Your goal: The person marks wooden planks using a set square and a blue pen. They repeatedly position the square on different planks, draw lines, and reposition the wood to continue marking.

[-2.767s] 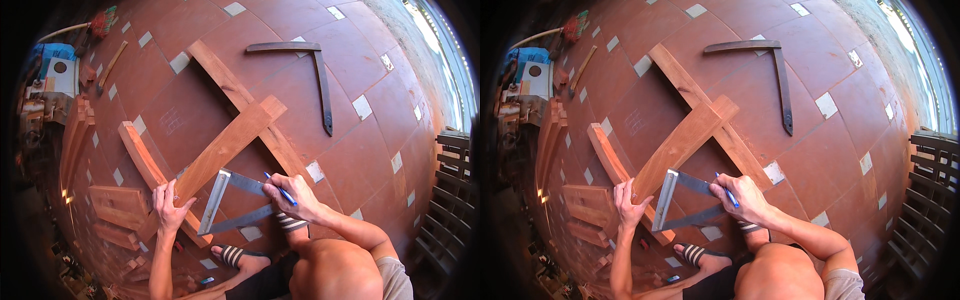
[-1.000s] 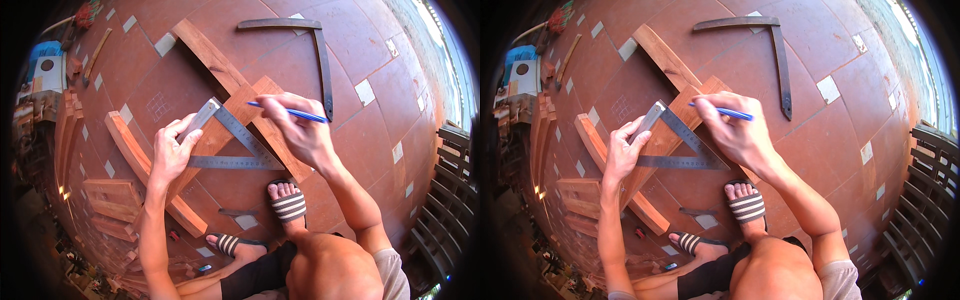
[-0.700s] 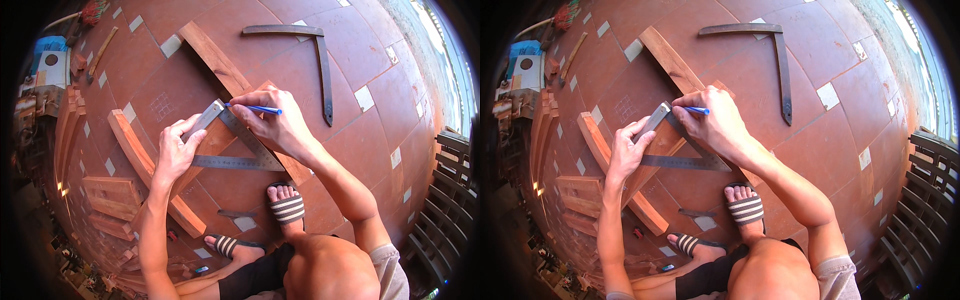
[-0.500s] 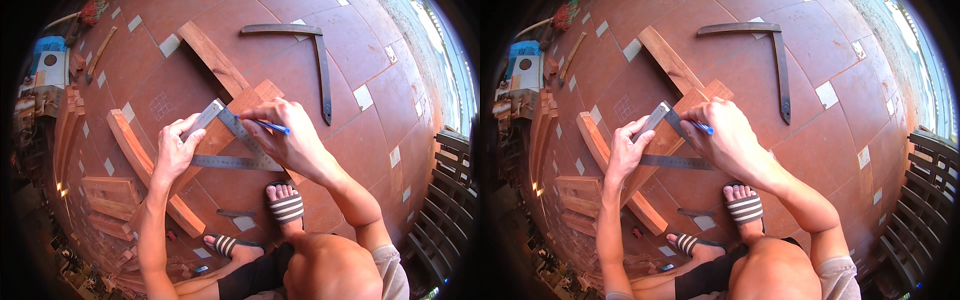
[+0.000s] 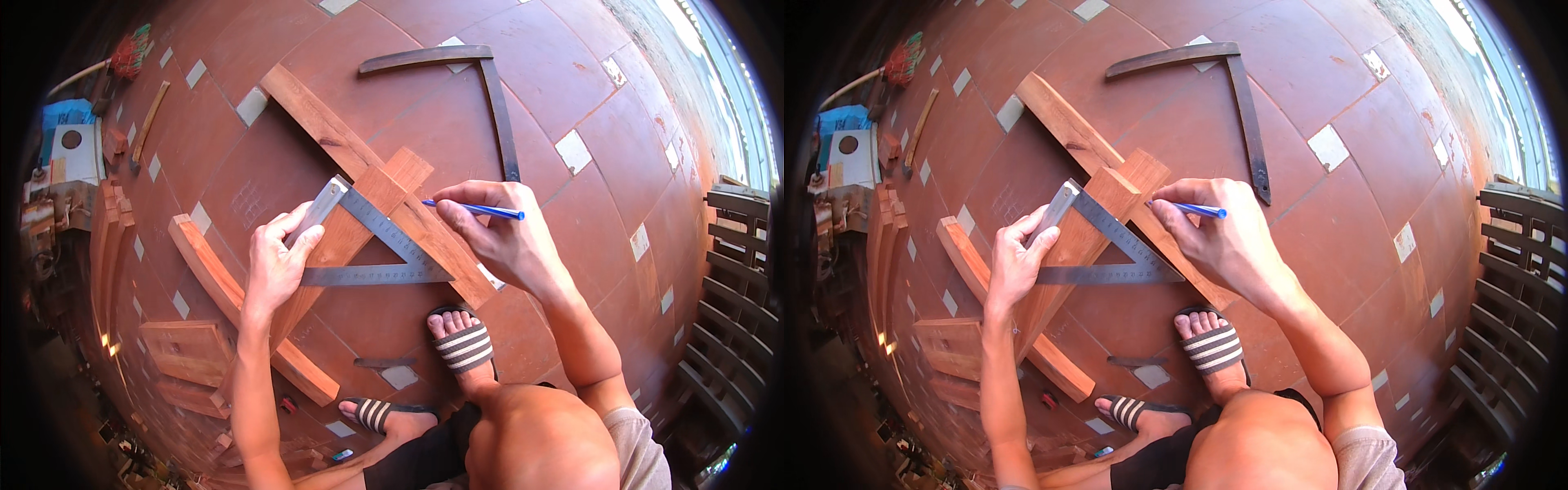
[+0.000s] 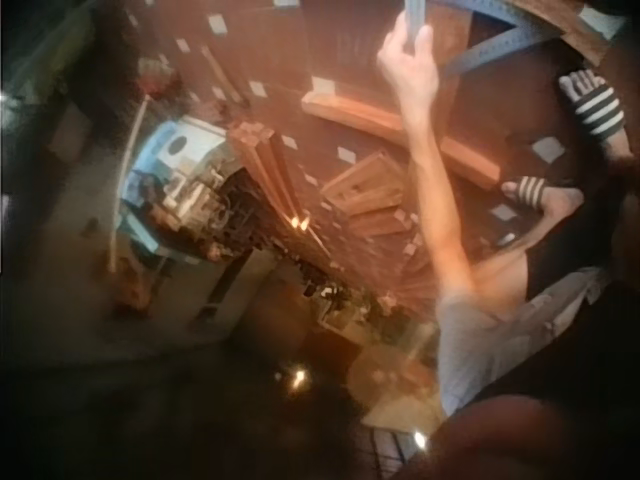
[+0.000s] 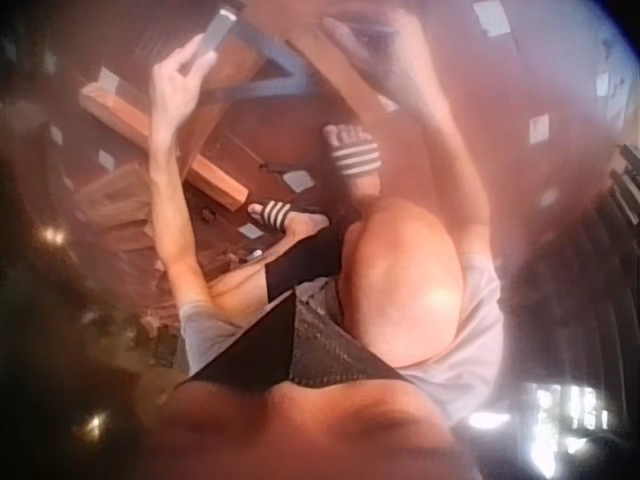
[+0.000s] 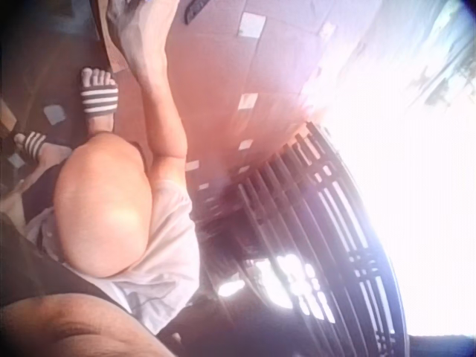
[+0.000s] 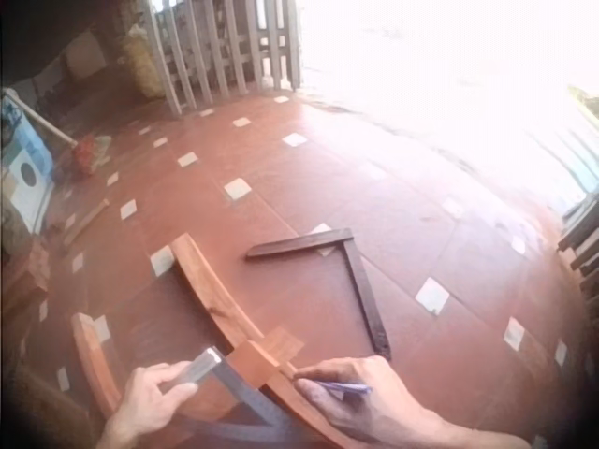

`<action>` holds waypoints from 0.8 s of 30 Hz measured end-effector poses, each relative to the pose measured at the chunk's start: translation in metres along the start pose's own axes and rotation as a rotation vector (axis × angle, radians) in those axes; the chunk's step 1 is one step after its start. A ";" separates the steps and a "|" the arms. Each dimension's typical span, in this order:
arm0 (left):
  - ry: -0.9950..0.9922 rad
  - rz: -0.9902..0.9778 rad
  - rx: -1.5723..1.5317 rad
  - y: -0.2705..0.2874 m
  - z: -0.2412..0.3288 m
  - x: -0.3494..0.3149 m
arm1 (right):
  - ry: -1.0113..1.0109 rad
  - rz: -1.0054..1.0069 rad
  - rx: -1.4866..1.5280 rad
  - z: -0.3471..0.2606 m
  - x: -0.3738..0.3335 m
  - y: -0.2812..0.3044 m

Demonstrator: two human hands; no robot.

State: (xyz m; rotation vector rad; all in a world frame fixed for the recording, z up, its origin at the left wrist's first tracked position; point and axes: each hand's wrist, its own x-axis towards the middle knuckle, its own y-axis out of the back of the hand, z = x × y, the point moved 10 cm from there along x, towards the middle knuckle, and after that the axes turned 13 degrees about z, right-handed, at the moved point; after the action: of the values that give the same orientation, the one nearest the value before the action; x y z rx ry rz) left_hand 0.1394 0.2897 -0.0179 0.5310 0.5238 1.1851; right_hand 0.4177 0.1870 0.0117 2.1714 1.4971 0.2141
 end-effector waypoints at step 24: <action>-0.025 -0.070 -0.036 -0.028 0.026 0.018 | -0.069 0.042 0.087 0.026 0.011 0.013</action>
State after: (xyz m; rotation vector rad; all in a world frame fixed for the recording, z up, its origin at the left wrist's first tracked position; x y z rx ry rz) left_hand 0.1810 0.2962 -0.0175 0.4925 0.4953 1.1183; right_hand 0.4428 0.1854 -0.0065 2.2565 1.4483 0.0891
